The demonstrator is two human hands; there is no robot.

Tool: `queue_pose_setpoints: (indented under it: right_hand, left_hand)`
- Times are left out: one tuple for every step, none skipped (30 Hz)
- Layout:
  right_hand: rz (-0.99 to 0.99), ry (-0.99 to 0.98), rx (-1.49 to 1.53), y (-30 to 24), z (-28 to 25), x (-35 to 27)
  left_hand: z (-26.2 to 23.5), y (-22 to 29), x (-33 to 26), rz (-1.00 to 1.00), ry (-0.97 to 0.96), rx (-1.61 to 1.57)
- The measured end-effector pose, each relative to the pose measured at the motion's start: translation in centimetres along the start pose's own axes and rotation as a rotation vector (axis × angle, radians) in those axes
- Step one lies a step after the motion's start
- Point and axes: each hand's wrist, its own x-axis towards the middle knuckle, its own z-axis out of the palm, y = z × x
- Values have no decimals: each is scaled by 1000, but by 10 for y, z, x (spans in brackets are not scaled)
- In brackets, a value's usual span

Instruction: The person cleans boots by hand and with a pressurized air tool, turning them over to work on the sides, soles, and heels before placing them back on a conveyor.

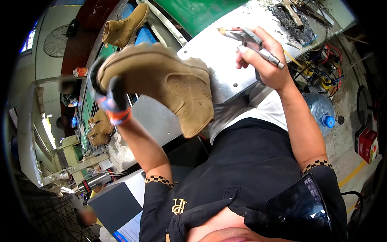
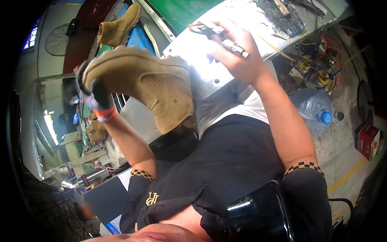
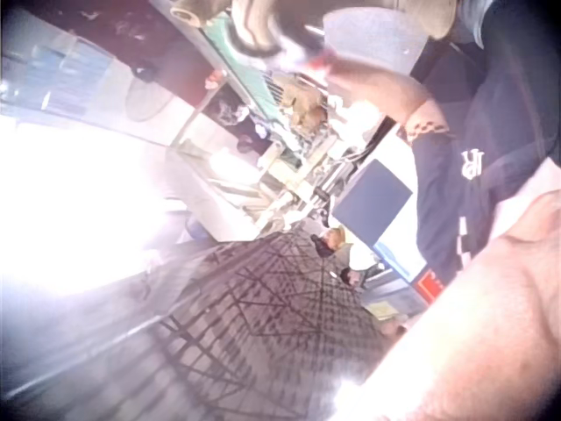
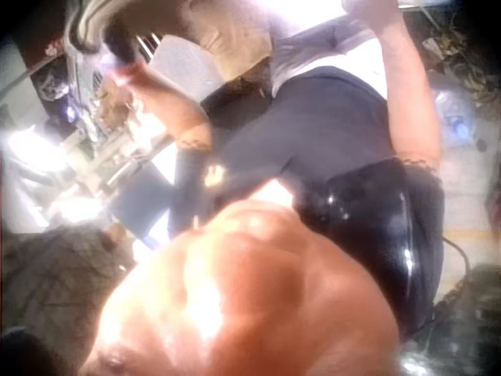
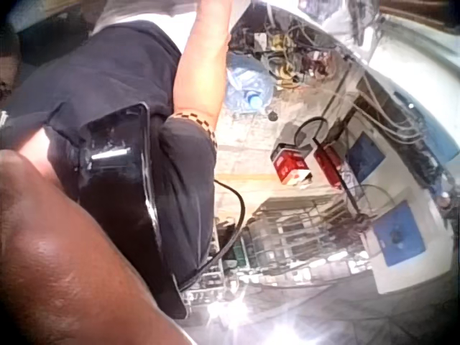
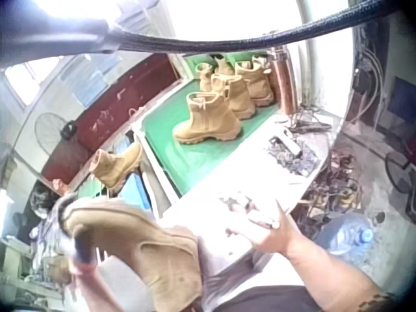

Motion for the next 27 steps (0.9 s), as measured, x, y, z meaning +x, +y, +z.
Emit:
queue_pose_setpoints:
  right_hand:
    - [-4, -56, 49, -7, 7, 3]
    - [-8, -110, 95, -14, 15, 6]
    - [-31, -137, 133, -24, 25, 11]
    - [-76, -138, 155, -28, 33, 17]
    - [-112, -149, 35, -32, 36, 23]
    - [-148, -169, -73, -34, 40, 29]
    - [-169, -222, -122, -37, 43, 37]
    - [-191, -275, -171, -40, 45, 46]
    - [-211, -314, -172, -42, 48, 53]
    - [-231, -354, -171, -45, 51, 61]
    - [-252, -397, -167, -47, 55, 69]
    - [-331, -419, -132, -44, 63, 80]
    - [-409, -436, -95, -38, 71, 93]
    - [-510, -423, -107, -37, 79, 102]
    - [-645, -370, -111, -36, 87, 112]
    - [-746, -310, -126, -30, 94, 122]
    - [-772, -263, -128, -27, 96, 124]
    - [-605, -323, -108, -33, 92, 127]
    - [-439, -370, -94, -38, 88, 131]
    - [-386, -341, -112, -33, 91, 127]
    - [-360, -279, -140, -28, 95, 119]
    - [-330, -221, -153, -20, 97, 112]
    - [-288, -175, -152, -11, 101, 107]
    - [-232, -223, -89, -4, 97, 102]
    - [-173, -259, -31, 4, 90, 98]
    - [-111, -289, 24, 11, 83, 94]
    - [-144, -243, 89, 25, 82, 86]
  left_hand:
    - [8, 0, 10, -86, 6, -186]
    - [14, -1, 16, -171, 12, -376]
    - [18, -1, 19, -117, -5, -195]
    - [26, -5, 25, -105, 5, -276]
    - [29, -7, 28, -106, -14, -283]
    - [26, -8, 28, -111, -32, -276]
    - [26, -8, 28, -126, -46, -270]
    - [28, -10, 28, -164, -19, -339]
    - [28, -11, 30, -191, -42, -336]
    - [27, -11, 33, -218, -64, -332]
    - [28, -13, 34, -198, -79, -369]
    - [28, -16, 38, -204, -94, -378]
    - [30, -20, 40, -209, -112, -388]
    - [31, -25, 43, -213, -131, -397]
    - [31, -30, 44, -245, -109, -445]
    - [33, -37, 46, -290, -94, -441]
    - [37, -42, 48, -307, -94, -454]
    - [37, -46, 48, -329, -86, -459]
    - [39, -48, 49, -346, -92, -510]
    - [38, -57, 48, -323, -104, -492]
    - [35, -65, 48, -296, -117, -476]
    - [35, -73, 48, -273, -138, -465]
    - [36, -76, 47, -310, -135, -500]
    - [33, -86, 46, -316, -141, -533]
    - [37, -92, 47, -325, -109, -570]
    - [41, -97, 47, -335, -77, -608]
    - [47, -104, 49, -339, -89, -634]
